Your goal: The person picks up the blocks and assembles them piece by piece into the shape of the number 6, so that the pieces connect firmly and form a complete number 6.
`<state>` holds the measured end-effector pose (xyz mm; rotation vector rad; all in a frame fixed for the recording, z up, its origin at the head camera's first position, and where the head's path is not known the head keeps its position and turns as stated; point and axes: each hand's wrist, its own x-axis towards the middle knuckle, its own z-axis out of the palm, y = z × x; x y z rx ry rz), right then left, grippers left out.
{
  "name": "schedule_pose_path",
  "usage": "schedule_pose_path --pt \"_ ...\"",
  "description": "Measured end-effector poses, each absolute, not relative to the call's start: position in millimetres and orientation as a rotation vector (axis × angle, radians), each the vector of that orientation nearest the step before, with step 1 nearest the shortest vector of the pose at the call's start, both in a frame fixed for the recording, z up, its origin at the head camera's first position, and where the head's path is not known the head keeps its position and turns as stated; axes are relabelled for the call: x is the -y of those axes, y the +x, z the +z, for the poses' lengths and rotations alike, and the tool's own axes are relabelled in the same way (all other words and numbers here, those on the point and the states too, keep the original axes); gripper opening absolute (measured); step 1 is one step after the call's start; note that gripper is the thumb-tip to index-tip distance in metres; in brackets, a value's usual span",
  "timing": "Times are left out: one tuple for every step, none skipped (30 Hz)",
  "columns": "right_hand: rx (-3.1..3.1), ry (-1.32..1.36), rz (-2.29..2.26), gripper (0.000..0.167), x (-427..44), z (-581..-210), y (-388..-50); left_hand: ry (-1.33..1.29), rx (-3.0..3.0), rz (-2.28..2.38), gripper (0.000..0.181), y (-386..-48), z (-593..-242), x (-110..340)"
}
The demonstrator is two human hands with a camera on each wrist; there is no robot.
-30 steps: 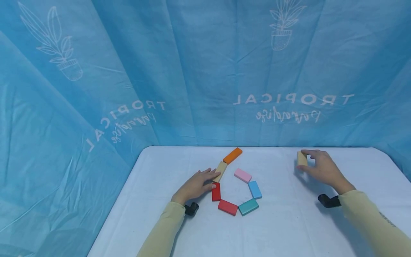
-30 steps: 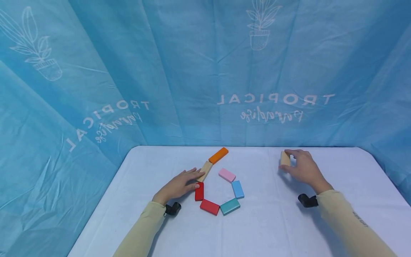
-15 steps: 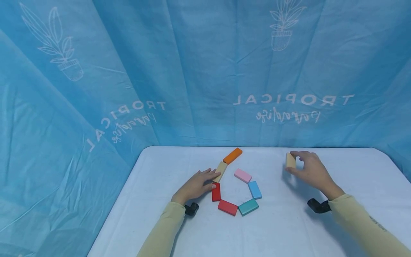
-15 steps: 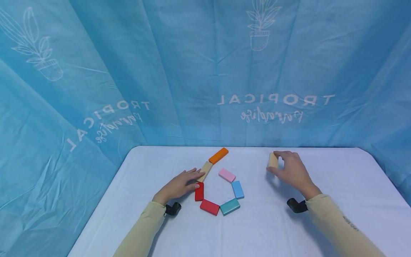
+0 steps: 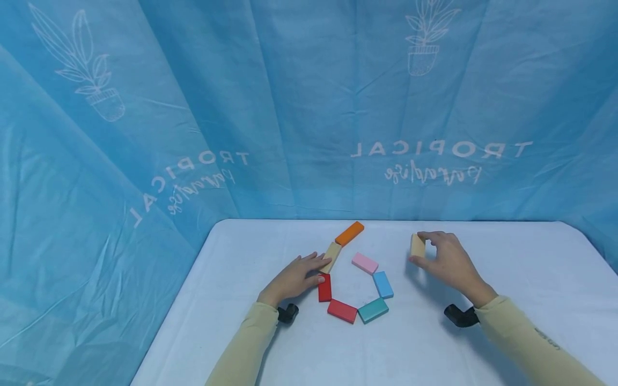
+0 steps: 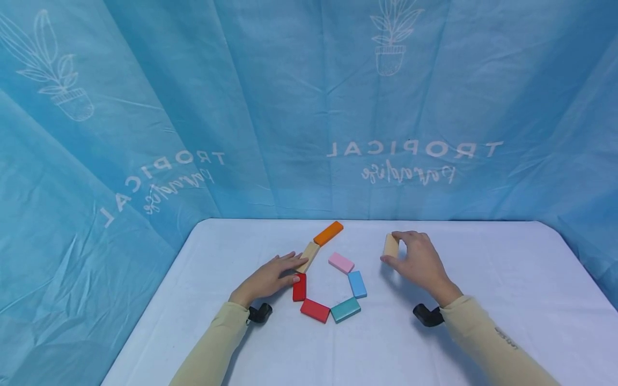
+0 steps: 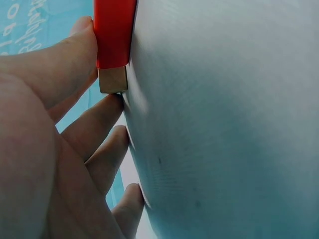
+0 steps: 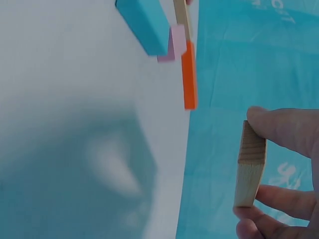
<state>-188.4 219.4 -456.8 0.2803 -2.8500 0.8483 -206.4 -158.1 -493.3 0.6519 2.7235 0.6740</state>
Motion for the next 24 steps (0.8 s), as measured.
schedule_pose_path --pt "2.846 0.290 0.852 0.062 -217 -457 -188 0.652 -2.723 0.674 0.058 -206 -493 158" --pt "2.842 0.299 0.854 0.062 -214 -458 -187 0.648 -2.721 0.672 0.058 -206 -493 158" --pt "2.837 0.310 0.859 0.061 -212 -458 -187 0.645 -2.721 0.672 0.058 -207 -493 158" --pt "2.833 0.319 0.864 0.061 -209 -458 -186 0.645 -2.721 0.677 0.058 -207 -493 158" --pt "2.830 0.325 0.870 0.060 -207 -458 -185 0.643 -2.720 0.675 0.058 -207 -494 158" --pt "2.829 0.332 0.876 0.060 -204 -459 -185 0.641 -2.721 0.673 0.059 -207 -494 158" --pt "2.830 0.334 0.881 0.060 -201 -459 -184 0.638 -2.721 0.670 0.059 -207 -494 158" --pt "2.833 0.333 0.884 0.060 -198 -459 -184 0.640 -2.723 0.668 0.059 -207 -494 158" --pt "2.837 0.333 0.886 0.061 -195 -459 -184 0.643 -2.723 0.668 0.059 -208 -495 158" --pt "2.843 0.331 0.888 0.061 -192 -459 -183 0.643 -2.723 0.668 0.058 -208 -495 158" --pt "2.846 0.332 0.890 0.061 -189 -459 -183 0.643 -2.723 0.666 0.058 -208 -495 158" --pt "2.850 0.333 0.890 0.061 -186 -460 -183 0.642 -2.722 0.668 0.058 -208 -496 158" --pt "2.852 0.334 0.891 0.062 -183 -460 -182 0.642 -2.720 0.671 0.058 -208 -496 158" --pt "2.852 0.339 0.892 0.062 -180 -460 -182 0.641 -2.719 0.673 0.058 -208 -496 158" --pt "2.851 0.343 0.892 0.062 -177 -460 -182 0.641 -2.718 0.675 0.058 -208 -496 159" --pt "2.849 0.345 0.892 0.062 -175 -461 -181 0.640 -2.717 0.676 0.058 -209 -496 159" --pt "2.847 0.348 0.895 0.062 -172 -461 -181 0.641 -2.718 0.676 0.058 -209 -496 159" --pt "2.846 0.350 0.894 0.062 -169 -461 -180 0.642 -2.718 0.676 0.058 -209 -496 159" --pt "2.845 0.353 0.897 0.062 -166 -461 -180 0.642 -2.718 0.676 0.058 -209 -496 159" --pt "2.847 0.352 0.896 0.063 -163 -461 -179 0.643 -2.718 0.675 0.058 -209 -497 159" --pt "2.851 0.351 0.894 0.063 -160 -461 -179 0.643 -2.718 0.675 0.058 -209 -497 159" --pt "2.853 0.355 0.895 0.063 -157 -461 -178 0.642 -2.717 0.676 0.058 -209 -497 159" --pt "2.854 0.358 0.899 0.063 -154 -461 -178 0.641 -2.716 0.675 0.058 -210 -497 159" --pt "2.855 0.361 0.900 0.064 -151 -461 -178 0.640 -2.715 0.677 0.058 -210 -497 159"
